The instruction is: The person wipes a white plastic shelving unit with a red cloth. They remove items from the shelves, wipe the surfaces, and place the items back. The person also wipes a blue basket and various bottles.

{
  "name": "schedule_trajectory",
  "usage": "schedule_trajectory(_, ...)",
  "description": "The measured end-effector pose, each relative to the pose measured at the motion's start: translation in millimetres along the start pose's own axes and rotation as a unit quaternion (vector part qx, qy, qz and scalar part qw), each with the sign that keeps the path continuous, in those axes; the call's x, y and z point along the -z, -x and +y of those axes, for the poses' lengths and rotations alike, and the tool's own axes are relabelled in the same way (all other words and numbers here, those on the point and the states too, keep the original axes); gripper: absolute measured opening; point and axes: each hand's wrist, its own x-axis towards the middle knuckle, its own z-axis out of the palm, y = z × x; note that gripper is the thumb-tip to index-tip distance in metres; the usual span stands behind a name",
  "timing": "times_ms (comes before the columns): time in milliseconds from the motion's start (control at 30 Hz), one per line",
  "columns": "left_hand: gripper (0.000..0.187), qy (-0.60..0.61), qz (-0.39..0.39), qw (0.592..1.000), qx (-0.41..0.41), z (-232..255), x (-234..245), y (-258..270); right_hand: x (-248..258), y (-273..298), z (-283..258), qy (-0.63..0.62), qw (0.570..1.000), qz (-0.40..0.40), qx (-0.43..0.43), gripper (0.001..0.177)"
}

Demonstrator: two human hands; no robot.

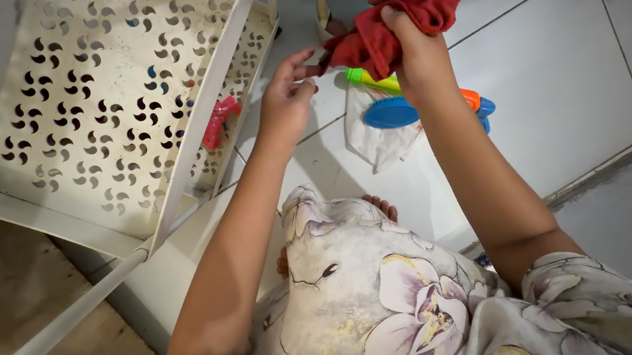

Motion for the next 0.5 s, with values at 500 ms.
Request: schedule_trajectory(500, 0.031, -0.345, 0.536, 0.767, 0.069, -70, 76, 51, -86, -45, 169, 0.437, 0.872, -0.213, 0.064, 0.051)
